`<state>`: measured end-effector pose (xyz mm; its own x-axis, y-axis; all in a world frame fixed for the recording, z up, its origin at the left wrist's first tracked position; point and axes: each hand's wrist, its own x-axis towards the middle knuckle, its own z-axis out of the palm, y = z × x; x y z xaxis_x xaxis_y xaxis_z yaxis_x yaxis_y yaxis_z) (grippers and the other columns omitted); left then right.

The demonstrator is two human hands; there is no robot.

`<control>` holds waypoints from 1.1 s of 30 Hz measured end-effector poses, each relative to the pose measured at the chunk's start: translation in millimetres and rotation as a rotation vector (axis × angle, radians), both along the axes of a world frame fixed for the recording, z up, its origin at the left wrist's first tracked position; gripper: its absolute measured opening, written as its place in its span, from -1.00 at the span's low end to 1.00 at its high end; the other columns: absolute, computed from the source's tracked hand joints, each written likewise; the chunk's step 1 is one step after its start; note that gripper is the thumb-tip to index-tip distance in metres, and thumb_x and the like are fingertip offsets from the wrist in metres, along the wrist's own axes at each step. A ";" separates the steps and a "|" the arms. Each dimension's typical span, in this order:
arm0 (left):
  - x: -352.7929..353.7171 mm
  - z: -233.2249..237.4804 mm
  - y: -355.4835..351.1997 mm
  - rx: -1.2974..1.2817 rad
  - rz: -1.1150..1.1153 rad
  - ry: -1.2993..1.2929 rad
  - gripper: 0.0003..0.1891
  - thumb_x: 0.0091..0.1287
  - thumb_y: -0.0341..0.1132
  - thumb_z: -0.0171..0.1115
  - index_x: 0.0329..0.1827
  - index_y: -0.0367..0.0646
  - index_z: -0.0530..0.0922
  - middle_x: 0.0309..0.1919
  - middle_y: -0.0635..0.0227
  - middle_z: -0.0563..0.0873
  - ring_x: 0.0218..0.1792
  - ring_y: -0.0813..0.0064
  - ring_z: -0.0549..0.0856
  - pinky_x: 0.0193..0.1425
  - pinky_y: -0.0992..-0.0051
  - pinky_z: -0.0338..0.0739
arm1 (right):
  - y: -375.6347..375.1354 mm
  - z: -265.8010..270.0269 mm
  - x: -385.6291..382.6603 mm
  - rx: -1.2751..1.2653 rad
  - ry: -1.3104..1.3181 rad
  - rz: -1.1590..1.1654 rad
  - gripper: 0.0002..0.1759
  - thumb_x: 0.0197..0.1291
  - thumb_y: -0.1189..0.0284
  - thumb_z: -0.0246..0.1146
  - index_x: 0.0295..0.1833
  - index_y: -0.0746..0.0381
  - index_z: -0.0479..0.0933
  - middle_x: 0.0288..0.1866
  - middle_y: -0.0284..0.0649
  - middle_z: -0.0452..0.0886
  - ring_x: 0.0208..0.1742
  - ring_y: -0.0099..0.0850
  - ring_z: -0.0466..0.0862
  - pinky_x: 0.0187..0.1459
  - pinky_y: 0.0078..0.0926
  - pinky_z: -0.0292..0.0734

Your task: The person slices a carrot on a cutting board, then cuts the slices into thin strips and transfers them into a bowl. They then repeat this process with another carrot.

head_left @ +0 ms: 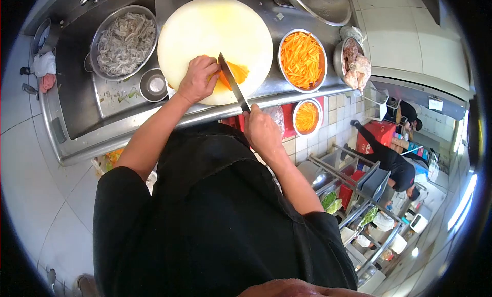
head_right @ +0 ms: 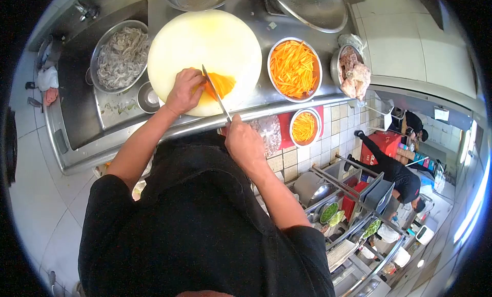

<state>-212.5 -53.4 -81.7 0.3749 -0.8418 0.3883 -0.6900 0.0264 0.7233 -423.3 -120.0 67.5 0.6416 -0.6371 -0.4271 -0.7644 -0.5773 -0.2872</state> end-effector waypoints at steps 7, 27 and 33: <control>-2.0 -2.3 -1.9 0.008 0.019 -0.004 -0.78 0.24 -0.41 0.38 -0.05 -0.19 0.65 -0.01 0.18 0.66 0.13 0.04 0.60 0.30 0.10 0.44 | -12.5 -60.9 27.8 -0.049 -0.063 0.023 -0.71 0.57 0.31 0.14 -0.06 0.37 0.52 -0.32 0.25 0.76 -0.19 0.21 0.81 -0.08 0.15 0.70; 1.1 3.5 3.2 -0.007 -0.013 -0.014 -0.81 0.29 -0.50 0.34 -0.05 -0.25 0.67 -0.02 0.13 0.68 0.09 0.02 0.62 0.28 0.17 0.53 | -14.6 -12.9 11.7 -0.093 -0.064 0.113 -0.88 0.37 0.51 0.16 -0.08 0.35 0.46 -0.36 0.25 0.74 -0.28 0.22 0.80 -0.15 0.17 0.70; 0.0 5.3 3.1 -0.025 -0.012 -0.021 -0.80 0.30 -0.49 0.34 -0.02 -0.25 0.67 -0.02 0.13 0.68 0.09 0.03 0.61 0.30 0.16 0.52 | 0.0 17.2 -5.2 -0.071 -0.022 0.100 -0.84 0.39 0.48 0.18 -0.04 0.36 0.49 -0.35 0.25 0.74 -0.25 0.18 0.81 -0.15 0.18 0.68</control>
